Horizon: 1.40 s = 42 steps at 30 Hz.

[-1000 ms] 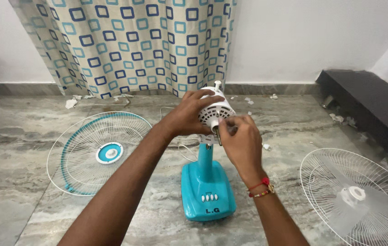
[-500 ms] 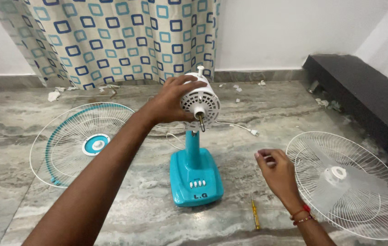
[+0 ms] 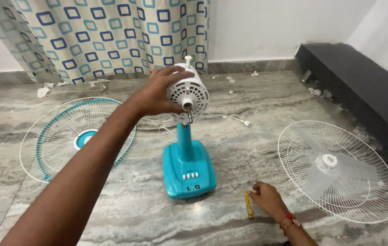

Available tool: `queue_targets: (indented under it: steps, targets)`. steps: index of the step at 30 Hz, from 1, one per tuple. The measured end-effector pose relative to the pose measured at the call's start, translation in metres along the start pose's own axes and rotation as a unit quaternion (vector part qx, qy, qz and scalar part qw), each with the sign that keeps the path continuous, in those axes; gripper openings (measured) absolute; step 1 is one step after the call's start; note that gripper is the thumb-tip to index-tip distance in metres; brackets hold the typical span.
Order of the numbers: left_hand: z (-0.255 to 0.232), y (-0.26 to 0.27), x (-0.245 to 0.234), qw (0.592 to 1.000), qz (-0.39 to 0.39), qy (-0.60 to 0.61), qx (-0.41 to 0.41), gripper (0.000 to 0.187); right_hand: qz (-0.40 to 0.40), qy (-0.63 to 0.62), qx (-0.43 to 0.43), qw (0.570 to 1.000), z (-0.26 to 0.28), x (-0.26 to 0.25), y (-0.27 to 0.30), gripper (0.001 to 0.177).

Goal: The person uses a screwdriver to loosen and tighten screws on the rear motor housing of a teal LG pedestal fan. They repeatedly adjust the same screws while holding the motor housing steady with the other hand.

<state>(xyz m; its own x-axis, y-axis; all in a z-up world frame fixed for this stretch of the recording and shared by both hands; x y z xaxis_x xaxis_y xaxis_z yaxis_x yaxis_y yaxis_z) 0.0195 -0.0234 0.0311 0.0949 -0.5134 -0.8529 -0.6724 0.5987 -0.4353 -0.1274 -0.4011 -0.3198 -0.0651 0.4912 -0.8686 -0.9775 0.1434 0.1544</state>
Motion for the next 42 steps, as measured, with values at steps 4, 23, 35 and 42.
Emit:
queue_targets:
  steps: [4, 23, 35, 42]
  targets:
    - [0.001, 0.0, 0.002, 0.999, 0.016, 0.019, -0.03, 0.098, 0.079, 0.027, 0.047, 0.995, -0.013, 0.025, -0.013, 0.046]
    - [0.002, 0.001, 0.003, 1.0, 0.004, 0.022, -0.018, 0.098, -0.071, -0.154, 0.09, 0.981, -0.001, -0.001, -0.017, 0.036]
    - [0.001, -0.002, 0.003, 1.0, 0.004, 0.017, -0.02, 0.097, -0.132, -0.521, -0.033, 0.843, 0.165, -0.142, -0.01, 0.035]
    - [0.005, -0.003, 0.004, 1.0, 0.001, 0.004, -0.016, 0.098, -0.119, -0.51, -0.154, 0.838, 0.258, -0.175, -0.007, 0.029]
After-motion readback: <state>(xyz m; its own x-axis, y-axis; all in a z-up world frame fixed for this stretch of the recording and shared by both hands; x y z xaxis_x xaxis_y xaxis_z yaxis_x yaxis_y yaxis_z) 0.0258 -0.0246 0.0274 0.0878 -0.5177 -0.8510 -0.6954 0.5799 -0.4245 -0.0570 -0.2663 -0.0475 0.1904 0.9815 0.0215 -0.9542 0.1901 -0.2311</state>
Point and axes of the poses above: each hand's wrist, its own y-axis away from the middle knuckle, its own x-axis out of the palm, z = x × y, the point moved 5 cm from there along -y, towards the middle knuckle, and after that the axes turned 2 degrees about x, right-handed, at the moved point
